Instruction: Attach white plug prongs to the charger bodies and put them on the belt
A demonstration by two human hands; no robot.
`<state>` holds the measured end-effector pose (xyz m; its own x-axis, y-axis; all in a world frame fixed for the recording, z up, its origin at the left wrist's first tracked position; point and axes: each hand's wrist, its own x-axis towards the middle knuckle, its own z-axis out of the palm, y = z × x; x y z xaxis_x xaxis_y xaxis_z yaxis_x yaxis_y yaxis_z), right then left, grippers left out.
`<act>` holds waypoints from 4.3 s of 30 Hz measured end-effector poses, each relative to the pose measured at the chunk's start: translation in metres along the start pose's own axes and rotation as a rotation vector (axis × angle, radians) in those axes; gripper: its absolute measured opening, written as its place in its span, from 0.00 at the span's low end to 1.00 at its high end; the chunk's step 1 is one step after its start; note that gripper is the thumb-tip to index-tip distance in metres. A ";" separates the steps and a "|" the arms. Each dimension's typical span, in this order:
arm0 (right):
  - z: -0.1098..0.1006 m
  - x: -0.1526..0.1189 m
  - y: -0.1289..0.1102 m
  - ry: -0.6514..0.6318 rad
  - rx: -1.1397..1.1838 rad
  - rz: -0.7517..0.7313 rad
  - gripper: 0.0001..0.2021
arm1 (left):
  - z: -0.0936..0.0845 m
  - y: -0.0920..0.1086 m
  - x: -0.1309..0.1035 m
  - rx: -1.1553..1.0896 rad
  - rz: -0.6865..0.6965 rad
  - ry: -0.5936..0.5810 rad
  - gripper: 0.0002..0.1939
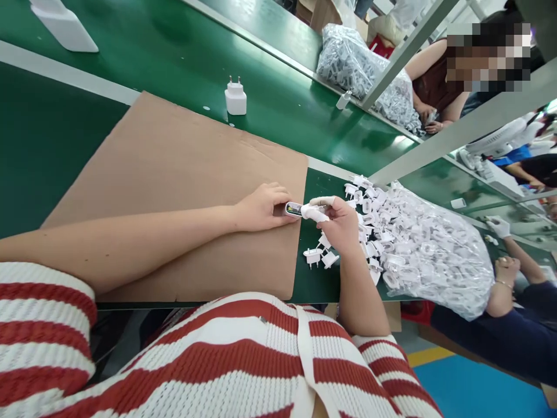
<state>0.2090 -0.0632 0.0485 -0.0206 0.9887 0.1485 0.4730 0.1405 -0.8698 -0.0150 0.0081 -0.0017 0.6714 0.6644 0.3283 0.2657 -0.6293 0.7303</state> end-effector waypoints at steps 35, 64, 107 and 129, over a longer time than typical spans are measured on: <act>0.023 0.002 0.001 -0.014 -0.606 -0.416 0.12 | 0.010 -0.013 -0.001 0.011 0.048 0.056 0.15; 0.036 0.002 -0.002 0.085 -0.724 -0.322 0.08 | 0.016 -0.008 -0.002 0.039 0.016 0.110 0.15; -0.035 0.009 -0.009 0.036 0.663 0.208 0.22 | 0.000 -0.013 0.090 0.315 -0.281 0.183 0.18; 0.020 -0.008 -0.009 -0.117 -0.555 -0.324 0.17 | 0.010 0.012 -0.024 -0.010 -0.143 0.078 0.18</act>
<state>0.1879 -0.0715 0.0455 -0.3196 0.9043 0.2830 0.8104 0.4156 -0.4130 -0.0206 -0.0194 -0.0064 0.5715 0.7764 0.2657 0.3473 -0.5223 0.7788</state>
